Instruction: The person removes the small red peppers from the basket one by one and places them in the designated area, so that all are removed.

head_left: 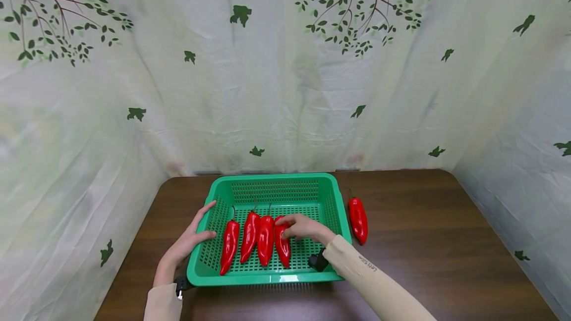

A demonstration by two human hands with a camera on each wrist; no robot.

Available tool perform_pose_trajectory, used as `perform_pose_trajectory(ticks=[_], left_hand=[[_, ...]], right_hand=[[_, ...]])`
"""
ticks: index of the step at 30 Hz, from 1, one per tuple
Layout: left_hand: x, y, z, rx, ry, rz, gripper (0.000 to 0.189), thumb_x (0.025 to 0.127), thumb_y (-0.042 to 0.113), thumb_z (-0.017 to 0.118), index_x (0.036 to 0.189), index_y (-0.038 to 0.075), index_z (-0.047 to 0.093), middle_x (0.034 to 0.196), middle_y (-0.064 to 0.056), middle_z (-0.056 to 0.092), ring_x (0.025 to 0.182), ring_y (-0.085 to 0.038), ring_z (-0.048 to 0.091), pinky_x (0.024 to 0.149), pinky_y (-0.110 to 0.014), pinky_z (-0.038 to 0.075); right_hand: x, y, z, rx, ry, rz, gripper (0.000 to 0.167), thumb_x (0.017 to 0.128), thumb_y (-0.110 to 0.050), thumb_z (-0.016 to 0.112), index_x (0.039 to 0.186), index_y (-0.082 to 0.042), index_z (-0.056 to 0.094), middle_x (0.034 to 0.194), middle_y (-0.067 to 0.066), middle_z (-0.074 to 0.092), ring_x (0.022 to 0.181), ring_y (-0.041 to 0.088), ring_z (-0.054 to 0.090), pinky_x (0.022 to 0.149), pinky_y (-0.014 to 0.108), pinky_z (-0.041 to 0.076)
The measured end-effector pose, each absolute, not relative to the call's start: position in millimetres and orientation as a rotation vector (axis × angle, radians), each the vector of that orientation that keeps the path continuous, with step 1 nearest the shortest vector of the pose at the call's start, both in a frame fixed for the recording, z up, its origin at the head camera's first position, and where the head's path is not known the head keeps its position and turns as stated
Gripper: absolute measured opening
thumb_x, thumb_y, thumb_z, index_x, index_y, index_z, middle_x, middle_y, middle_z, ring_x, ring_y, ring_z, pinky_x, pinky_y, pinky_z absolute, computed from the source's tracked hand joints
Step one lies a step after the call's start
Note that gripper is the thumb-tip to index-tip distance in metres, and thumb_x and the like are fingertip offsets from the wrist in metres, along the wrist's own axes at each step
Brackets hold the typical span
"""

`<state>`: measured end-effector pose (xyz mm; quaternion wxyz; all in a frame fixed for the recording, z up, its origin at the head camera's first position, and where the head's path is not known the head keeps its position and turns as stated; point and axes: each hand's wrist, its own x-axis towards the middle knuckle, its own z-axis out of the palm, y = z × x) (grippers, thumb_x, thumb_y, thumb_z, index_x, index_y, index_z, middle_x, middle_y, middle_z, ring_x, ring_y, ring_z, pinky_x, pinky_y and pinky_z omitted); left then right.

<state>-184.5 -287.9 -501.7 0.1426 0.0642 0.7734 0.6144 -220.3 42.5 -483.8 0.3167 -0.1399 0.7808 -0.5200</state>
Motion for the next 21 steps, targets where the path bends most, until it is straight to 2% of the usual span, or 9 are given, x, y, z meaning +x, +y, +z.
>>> perform_pose_trajectory(ticks=[7,16,21], left_hand=[[-185,-287,-499,0.163,2.225,1.768,0.077,0.089,0.012,0.055,0.152,0.027,0.015,0.149,-0.021,0.014,0.123,-0.050,0.035,0.080,-0.048,0.053],[-196,-293,-499,0.180,2.202,1.766,0.076,0.089,0.011,0.055,0.152,0.027,0.015,0.149,-0.021,0.014,0.122,-0.050,0.037,0.078,-0.049,0.053],[-203,-296,-498,0.204,2.186,1.772,0.076,0.090,0.011,0.054,0.152,0.027,0.014,0.150,-0.021,0.013,0.122,-0.051,0.037,0.078,-0.050,0.053]], right_hand=[[-221,42,-483,-0.391,2.046,-1.363,0.040,0.088,-0.003,0.061,0.127,0.000,0.059,0.125,0.014,0.054,0.087,0.020,0.055,0.082,0.050,0.049],[-227,36,-483,-0.342,2.114,-1.479,0.037,0.084,0.001,0.063,0.121,0.001,0.062,0.107,0.012,0.057,0.081,0.021,0.054,0.079,0.049,0.051],[-233,33,-482,-0.313,2.098,-1.603,0.036,0.085,0.001,0.062,0.121,0.002,0.061,0.110,0.014,0.054,0.081,0.022,0.056,0.076,0.045,0.054]])
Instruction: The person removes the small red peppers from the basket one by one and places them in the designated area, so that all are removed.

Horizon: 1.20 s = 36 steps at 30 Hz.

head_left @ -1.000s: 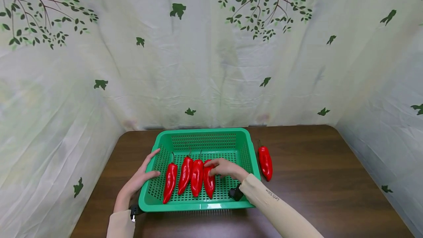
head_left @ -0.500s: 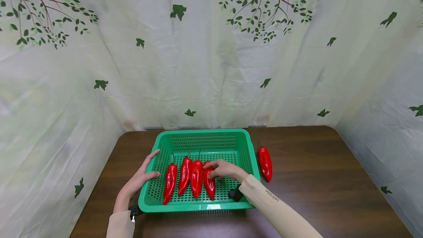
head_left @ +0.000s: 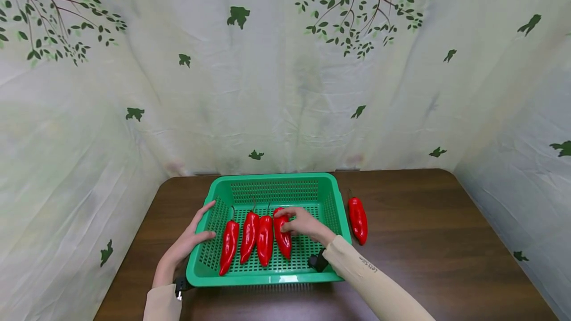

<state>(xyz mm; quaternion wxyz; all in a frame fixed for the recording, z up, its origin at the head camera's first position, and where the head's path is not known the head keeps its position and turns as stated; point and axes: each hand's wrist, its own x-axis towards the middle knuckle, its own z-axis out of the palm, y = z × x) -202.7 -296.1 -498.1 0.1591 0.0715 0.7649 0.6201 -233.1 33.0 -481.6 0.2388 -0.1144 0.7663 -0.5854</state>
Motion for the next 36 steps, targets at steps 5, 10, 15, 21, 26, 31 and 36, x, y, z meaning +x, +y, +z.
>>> perform_pose_trajectory(ticks=[5,10,15,21,26,31,36], left_hand=[[-204,-297,-498,0.202,2.185,1.774,0.075,0.090,0.010,0.053,0.152,0.026,0.014,0.150,-0.021,0.012,0.123,-0.051,0.035,0.079,-0.049,0.053],[-205,-297,-501,0.213,2.172,1.786,0.074,0.091,0.009,0.052,0.152,0.026,0.014,0.150,-0.022,0.012,0.124,-0.051,0.034,0.081,-0.049,0.052],[-206,-297,-501,0.226,2.162,1.794,0.074,0.091,0.008,0.051,0.152,0.026,0.013,0.150,-0.022,0.013,0.123,-0.052,0.035,0.081,-0.050,0.052],[-204,-298,-500,0.231,2.168,1.784,0.074,0.091,0.009,0.052,0.152,0.026,0.013,0.149,-0.022,0.014,0.123,-0.050,0.036,0.081,-0.048,0.052],[-204,-299,-500,0.264,2.174,1.776,0.074,0.091,0.009,0.052,0.152,0.023,0.012,0.149,-0.023,0.013,0.122,-0.050,0.037,0.080,-0.047,0.053],[-205,-300,-501,0.253,2.191,1.762,0.074,0.091,0.011,0.053,0.152,0.025,0.013,0.149,-0.022,0.014,0.121,-0.049,0.038,0.079,-0.047,0.053],[-205,-300,-503,0.242,2.205,1.756,0.074,0.090,0.011,0.053,0.152,0.026,0.014,0.149,-0.021,0.016,0.121,-0.049,0.039,0.079,-0.048,0.053]], right_hand=[[-234,33,-478,-0.307,2.071,-1.692,0.036,0.086,-0.001,0.061,0.122,0.002,0.059,0.115,0.015,0.052,0.083,0.021,0.057,0.074,0.038,0.055],[-236,33,-478,-0.269,2.059,-1.760,0.034,0.087,-0.002,0.062,0.121,-0.001,0.060,0.119,0.016,0.051,0.087,0.023,0.058,0.074,0.037,0.055],[-238,33,-476,-0.258,2.028,-1.822,0.034,0.086,-0.001,0.063,0.120,-0.002,0.059,0.119,0.016,0.051,0.090,0.026,0.059,0.074,0.038,0.055],[-237,34,-470,-0.262,2.015,-1.854,0.034,0.086,-0.001,0.063,0.120,-0.003,0.059,0.119,0.016,0.050,0.096,0.028,0.056,0.075,0.040,0.055],[-235,35,-469,-0.259,2.018,-1.869,0.035,0.086,-0.002,0.063,0.121,-0.003,0.059,0.120,0.016,0.049,0.099,0.029,0.055,0.076,0.040,0.055],[-233,38,-468,-0.262,2.031,-1.880,0.036,0.087,-0.003,0.062,0.123,-0.003,0.058,0.124,0.017,0.049,0.099,0.029,0.055,0.078,0.040,0.054],[-231,42,-464,-0.256,2.035,-1.901,0.035,0.088,-0.003,0.061,0.123,-0.003,0.057,0.126,0.017,0.048,0.096,0.028,0.057,0.078,0.040,0.054]])
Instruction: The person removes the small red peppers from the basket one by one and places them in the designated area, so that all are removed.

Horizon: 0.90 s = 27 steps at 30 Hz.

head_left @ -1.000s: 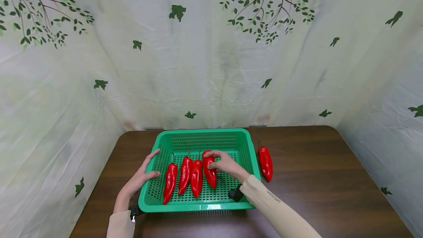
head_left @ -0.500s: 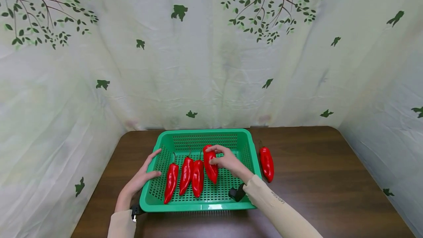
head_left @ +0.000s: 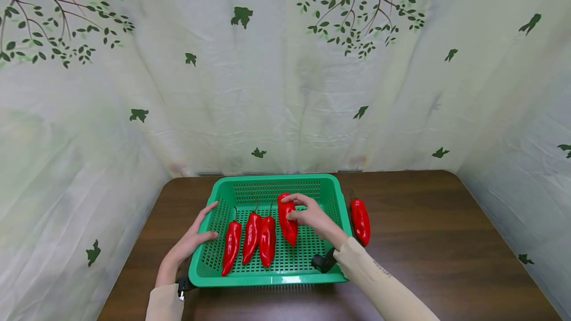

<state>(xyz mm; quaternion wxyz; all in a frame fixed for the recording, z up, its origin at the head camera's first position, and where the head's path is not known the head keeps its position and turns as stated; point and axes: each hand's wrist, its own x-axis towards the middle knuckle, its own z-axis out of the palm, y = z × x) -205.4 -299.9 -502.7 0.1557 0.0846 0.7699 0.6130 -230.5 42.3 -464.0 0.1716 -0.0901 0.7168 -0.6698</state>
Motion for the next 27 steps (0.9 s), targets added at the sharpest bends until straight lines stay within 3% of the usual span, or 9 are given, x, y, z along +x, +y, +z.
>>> perform_pose_trajectory(ticks=[27], left_hand=[[-204,-300,-504,0.243,2.191,1.765,0.074,0.091,0.010,0.053,0.152,0.027,0.015,0.148,-0.020,0.016,0.120,-0.046,0.040,0.079,-0.047,0.053]], right_hand=[[-222,71,-449,-0.224,2.018,-1.976,0.036,0.088,-0.003,0.060,0.124,-0.003,0.058,0.129,0.018,0.045,0.108,0.033,0.051,0.081,0.041,0.053]])
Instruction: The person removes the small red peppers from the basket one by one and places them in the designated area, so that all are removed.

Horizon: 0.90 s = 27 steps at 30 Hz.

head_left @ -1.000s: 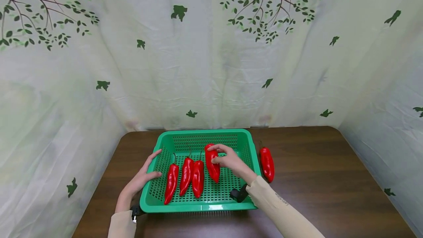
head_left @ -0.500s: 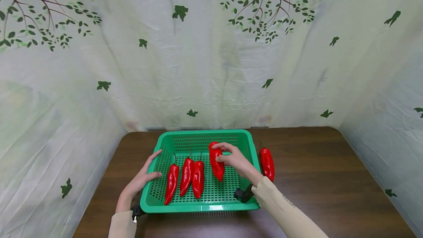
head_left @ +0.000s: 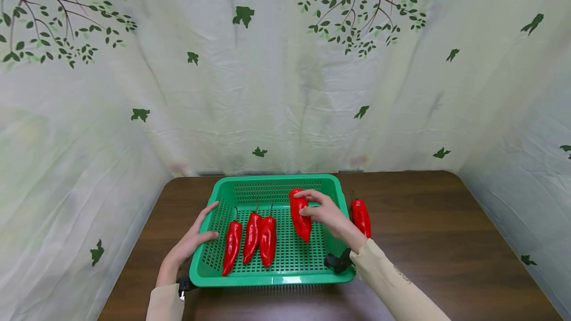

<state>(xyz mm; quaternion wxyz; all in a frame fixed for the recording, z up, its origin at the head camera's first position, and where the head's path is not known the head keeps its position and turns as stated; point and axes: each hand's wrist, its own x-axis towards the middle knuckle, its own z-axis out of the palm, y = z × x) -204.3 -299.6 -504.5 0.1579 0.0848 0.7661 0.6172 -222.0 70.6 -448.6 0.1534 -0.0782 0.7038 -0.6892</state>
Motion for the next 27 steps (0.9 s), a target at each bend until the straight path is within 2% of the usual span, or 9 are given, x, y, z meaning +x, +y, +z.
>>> perform_pose_trajectory(ticks=[10,18,27], left_hand=[[-205,-300,-504,0.241,2.198,1.755,0.073,0.091,0.011,0.053,0.152,0.027,0.016,0.148,-0.020,0.017,0.118,-0.046,0.042,0.078,-0.047,0.053],[-206,-299,-504,0.231,2.187,1.765,0.074,0.090,0.011,0.054,0.152,0.027,0.015,0.148,-0.021,0.017,0.119,-0.048,0.041,0.078,-0.048,0.053],[-206,-299,-505,0.231,2.179,1.775,0.076,0.089,0.011,0.055,0.152,0.026,0.014,0.149,-0.021,0.014,0.123,-0.050,0.035,0.080,-0.049,0.052]], right_hand=[[-223,85,-445,-0.198,1.986,-1.994,0.036,0.090,-0.004,0.059,0.126,-0.002,0.056,0.133,0.018,0.041,0.116,0.033,0.044,0.083,0.038,0.051],[-222,98,-444,-0.190,1.967,-2.013,0.037,0.090,-0.004,0.059,0.127,-0.002,0.054,0.131,0.019,0.043,0.107,0.032,0.052,0.082,0.038,0.052],[-220,110,-443,-0.154,1.973,-2.022,0.037,0.091,-0.005,0.059,0.128,-0.003,0.053,0.133,0.018,0.043,0.109,0.033,0.051,0.083,0.041,0.052]])
